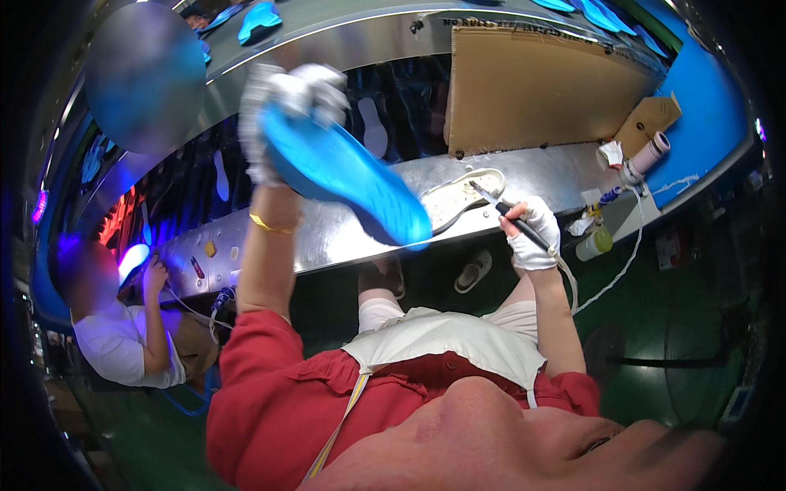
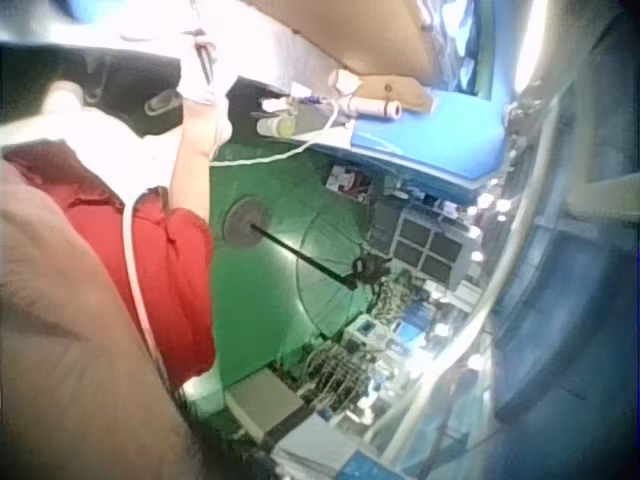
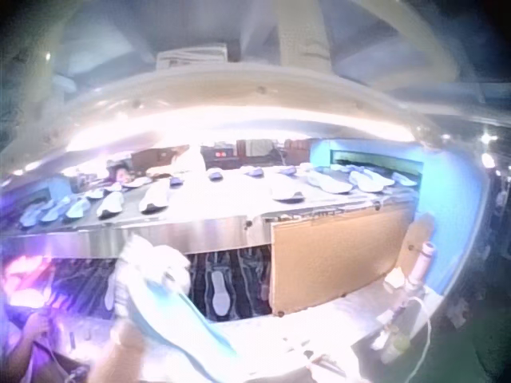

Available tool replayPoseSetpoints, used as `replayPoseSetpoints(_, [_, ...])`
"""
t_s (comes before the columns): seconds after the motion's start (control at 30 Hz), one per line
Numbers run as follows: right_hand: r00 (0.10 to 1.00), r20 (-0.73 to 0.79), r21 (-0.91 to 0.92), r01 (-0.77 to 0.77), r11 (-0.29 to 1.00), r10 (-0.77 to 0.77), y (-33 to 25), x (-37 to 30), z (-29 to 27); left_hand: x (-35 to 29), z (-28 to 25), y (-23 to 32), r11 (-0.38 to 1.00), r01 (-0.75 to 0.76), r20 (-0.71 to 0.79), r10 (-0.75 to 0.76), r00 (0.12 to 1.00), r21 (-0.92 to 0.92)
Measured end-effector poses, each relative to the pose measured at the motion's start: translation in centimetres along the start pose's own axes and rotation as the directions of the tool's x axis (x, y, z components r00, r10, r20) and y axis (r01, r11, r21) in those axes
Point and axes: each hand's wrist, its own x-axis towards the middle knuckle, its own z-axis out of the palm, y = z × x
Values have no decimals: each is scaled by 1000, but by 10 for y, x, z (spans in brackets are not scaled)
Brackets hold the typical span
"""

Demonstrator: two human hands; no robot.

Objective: The person applies adhesive to blue insoles using a brush, placing them on a conveyor belt after each application.

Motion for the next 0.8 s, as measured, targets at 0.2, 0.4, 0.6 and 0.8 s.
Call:
replayPoseSetpoints(0.2, [983, 27, 208, -185, 960, 184, 3, -11, 6, -106, 12, -143, 653, 355, -217, -629, 746, -669])
replayPoseSetpoints(0.4, [950, 103, 341, -313, 886, 296, -12, -7, 11, -147, 25, -172, 506, 515, -89, -768, 634, -692])
replayPoseSetpoints(0.6, [990, 79, 154, -129, 980, 118, 5, 12, 40, -130, 41, -198, 611, 218, -278, -610, 742, -761])
replayPoseSetpoints(0.8, [1000, 6, 14, 27, 1000, -27, -11, 12, 61, -124, 47, -227, 925, 195, -623, -365, 692, -326])
